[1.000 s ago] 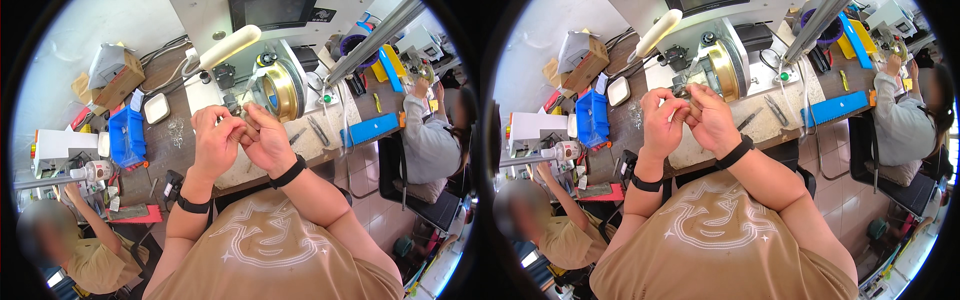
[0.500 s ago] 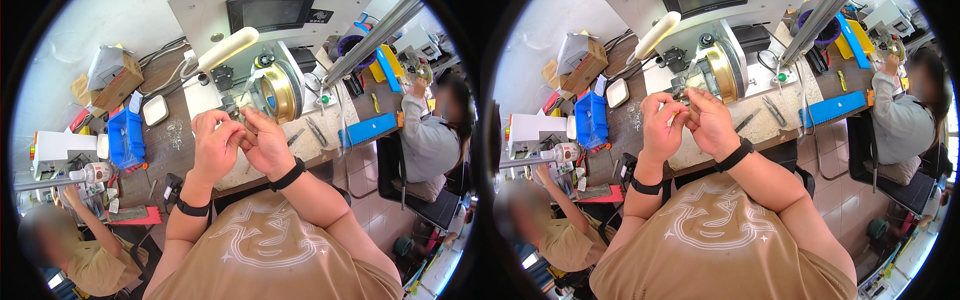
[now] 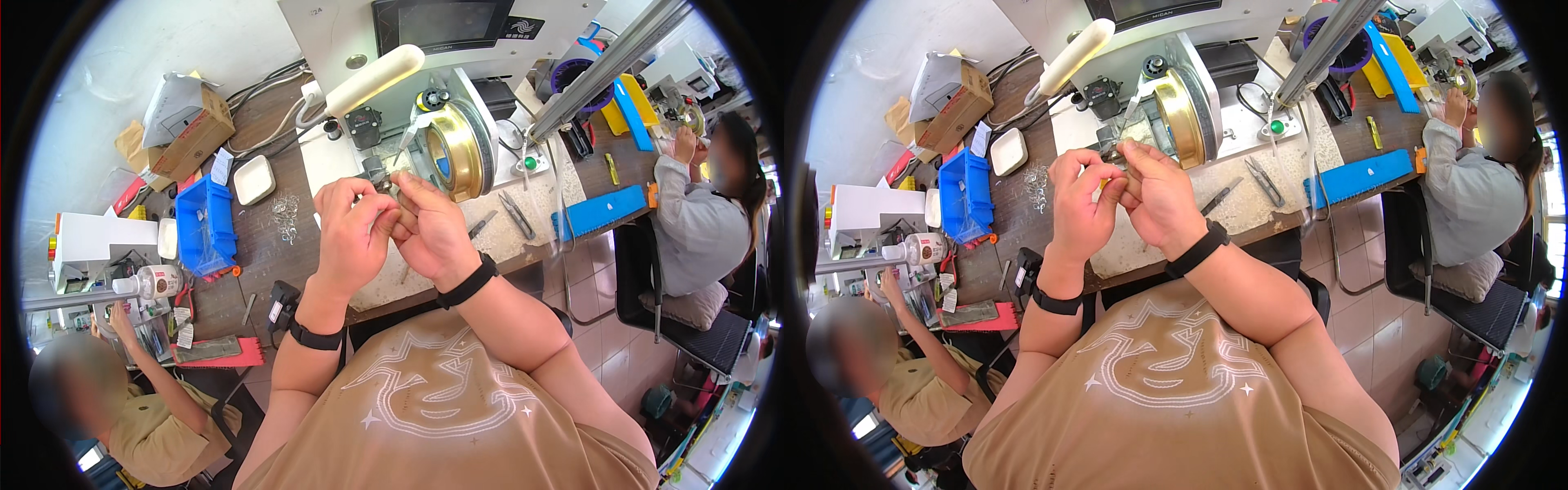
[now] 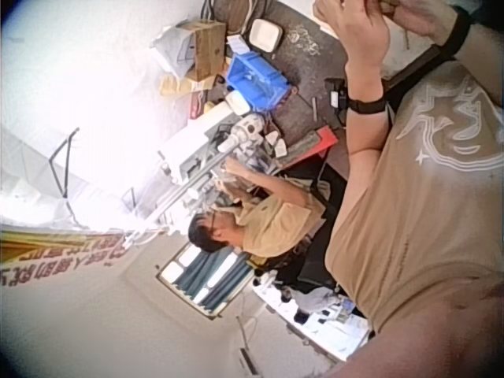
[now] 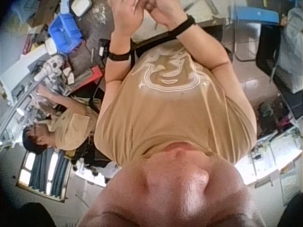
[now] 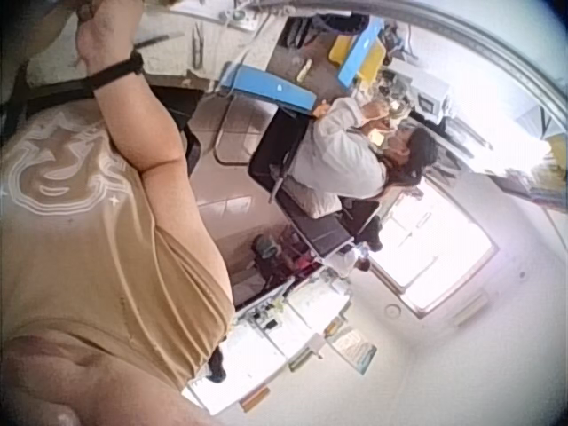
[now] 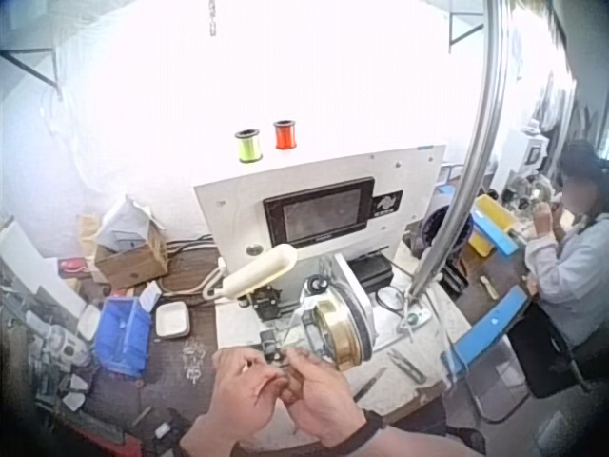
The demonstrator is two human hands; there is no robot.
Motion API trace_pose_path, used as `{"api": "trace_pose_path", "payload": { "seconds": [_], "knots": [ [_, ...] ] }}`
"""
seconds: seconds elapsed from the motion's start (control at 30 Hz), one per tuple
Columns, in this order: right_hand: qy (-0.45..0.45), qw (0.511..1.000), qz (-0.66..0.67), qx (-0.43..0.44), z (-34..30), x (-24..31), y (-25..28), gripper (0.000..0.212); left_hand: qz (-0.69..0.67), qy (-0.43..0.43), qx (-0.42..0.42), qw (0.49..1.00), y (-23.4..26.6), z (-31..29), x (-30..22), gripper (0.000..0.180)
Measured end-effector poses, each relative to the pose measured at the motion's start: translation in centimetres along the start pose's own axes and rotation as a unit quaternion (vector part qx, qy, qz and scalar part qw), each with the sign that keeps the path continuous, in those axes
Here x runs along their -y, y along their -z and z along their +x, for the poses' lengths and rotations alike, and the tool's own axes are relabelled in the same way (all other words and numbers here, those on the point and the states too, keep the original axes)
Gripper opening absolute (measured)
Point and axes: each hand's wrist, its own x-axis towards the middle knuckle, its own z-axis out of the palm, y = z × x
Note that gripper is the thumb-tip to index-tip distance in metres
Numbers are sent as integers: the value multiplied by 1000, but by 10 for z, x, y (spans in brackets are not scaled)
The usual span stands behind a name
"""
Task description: Manually assemble and glue small electronic or mechanical components using tools at a workbench.
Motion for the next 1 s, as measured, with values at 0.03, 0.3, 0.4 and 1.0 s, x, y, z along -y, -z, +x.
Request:
{"api": "trace_pose_path", "payload": {
  "seconds": [0.03,0.3,0.4,1.0],
  "knots": [
    [0,1000,4,9,0,0,2,18,0,0,-1,1000,0,0,0,10],
    [4,999,25,45,1,1,6,16,-3,-7,-5,1000,0,4,-1,11],
    [8,999,20,42,1,1,4,16,-3,-10,-7,1000,-1,3,0,12],
    [2,999,28,42,3,0,9,15,-7,-6,-4,1000,0,0,1,11]
  ]
}}
